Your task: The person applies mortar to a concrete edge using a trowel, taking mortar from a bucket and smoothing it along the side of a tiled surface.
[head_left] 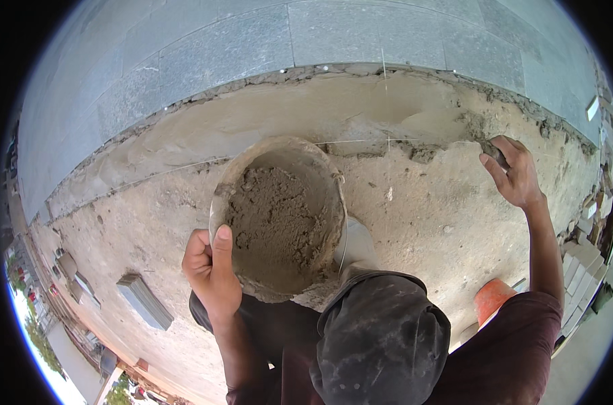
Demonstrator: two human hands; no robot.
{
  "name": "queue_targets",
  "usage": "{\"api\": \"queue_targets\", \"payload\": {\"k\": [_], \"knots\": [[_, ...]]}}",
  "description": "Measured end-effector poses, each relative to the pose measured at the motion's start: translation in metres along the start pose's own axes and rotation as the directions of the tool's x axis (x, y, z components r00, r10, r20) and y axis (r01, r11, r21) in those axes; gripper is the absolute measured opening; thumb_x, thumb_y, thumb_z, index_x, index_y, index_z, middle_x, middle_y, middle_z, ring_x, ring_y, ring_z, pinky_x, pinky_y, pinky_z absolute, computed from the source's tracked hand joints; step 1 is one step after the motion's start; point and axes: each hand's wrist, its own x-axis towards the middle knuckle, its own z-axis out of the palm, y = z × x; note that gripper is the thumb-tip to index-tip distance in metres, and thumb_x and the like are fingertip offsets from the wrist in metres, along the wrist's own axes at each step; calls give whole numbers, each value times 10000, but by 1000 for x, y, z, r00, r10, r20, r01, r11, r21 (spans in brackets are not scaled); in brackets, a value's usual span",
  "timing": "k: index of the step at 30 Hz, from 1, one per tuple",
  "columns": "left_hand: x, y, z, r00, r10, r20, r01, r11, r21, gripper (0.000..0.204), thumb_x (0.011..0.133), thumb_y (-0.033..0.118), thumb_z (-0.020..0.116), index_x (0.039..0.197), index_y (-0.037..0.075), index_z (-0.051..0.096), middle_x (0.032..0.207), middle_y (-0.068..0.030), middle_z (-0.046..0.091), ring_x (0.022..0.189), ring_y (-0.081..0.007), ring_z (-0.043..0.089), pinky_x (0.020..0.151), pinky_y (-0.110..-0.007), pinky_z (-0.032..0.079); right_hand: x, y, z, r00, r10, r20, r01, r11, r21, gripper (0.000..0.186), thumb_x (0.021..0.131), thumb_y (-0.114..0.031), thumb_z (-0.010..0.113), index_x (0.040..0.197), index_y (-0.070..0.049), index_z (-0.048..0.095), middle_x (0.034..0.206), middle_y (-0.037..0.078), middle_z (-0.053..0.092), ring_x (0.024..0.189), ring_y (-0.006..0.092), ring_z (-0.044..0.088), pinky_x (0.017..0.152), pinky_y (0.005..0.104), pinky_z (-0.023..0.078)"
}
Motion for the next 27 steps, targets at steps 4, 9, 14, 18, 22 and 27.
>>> {"api": "queue_targets", "payload": {"k": [4, 9, 14, 18, 22, 27], "knots": [[7, -3, 1, 999, 38, -24, -38, 999, 20, 332, 1034, 193, 686, 759, 78, 541, 640, 117, 360, 613, 0, 263, 534, -230, 203, 8, -90, 51, 937, -242, 252, 240, 970, 36, 404, 930, -368, 734, 1100, -26, 605, 862, 147, 646, 736, 368, 678, 644, 436, 543], [15, -8, 0, 999, 38, -33, -38, 999, -17, 361, 1025, 179, 697, 725, 82, 522, 622, 116, 356, 597, -2, 258, 515, -238, 193, 50, -166, 95, 797, -577, 179, 604, 763, -230, 343, 964, -336, 656, 1122, -34, 618, 816, 117, 653, 674, 264, 688, 585, 393, 548], [13, -7, 4, 998, 43, -56, -44, 999, -25, 365, 1021, 173, 702, 722, 75, 516, 621, 115, 358, 599, -1, 264, 517, -236, 194, 91, -221, 96, 726, -663, 186, 663, 601, -446, 384, 777, -156, 702, 1088, 53, 619, 767, 129, 668, 698, 237, 706, 586, 353, 557], [3, -4, 14, 995, 34, -95, -40, 997, -62, 330, 1013, 158, 710, 748, 58, 539, 622, 112, 383, 602, 3, 288, 513, -227, 213, 84, -229, 103, 741, -526, 418, 667, 648, -367, 379, 775, -114, 695, 1097, 77, 633, 784, 181, 708, 741, 254, 738, 609, 364, 581], [-11, -6, 20, 992, 37, -117, -44, 997, -61, 304, 1021, 151, 698, 773, 60, 547, 637, 119, 387, 611, 11, 284, 525, -219, 208, 71, -225, 106, 658, -401, 638, 591, 800, -106, 331, 853, -100, 647, 1119, 98, 627, 826, 235, 721, 807, 339, 751, 687, 441, 600], [-14, -9, 19, 993, 69, -94, -75, 995, -63, 285, 1016, 142, 703, 786, 53, 561, 640, 115, 414, 607, 12, 298, 523, -213, 219, 75, -228, 104, 512, -232, 827, 254, 961, 112, 291, 1005, -161, 552, 1087, 113, 603, 880, 271, 704, 904, 463, 704, 818, 525, 565]]}}
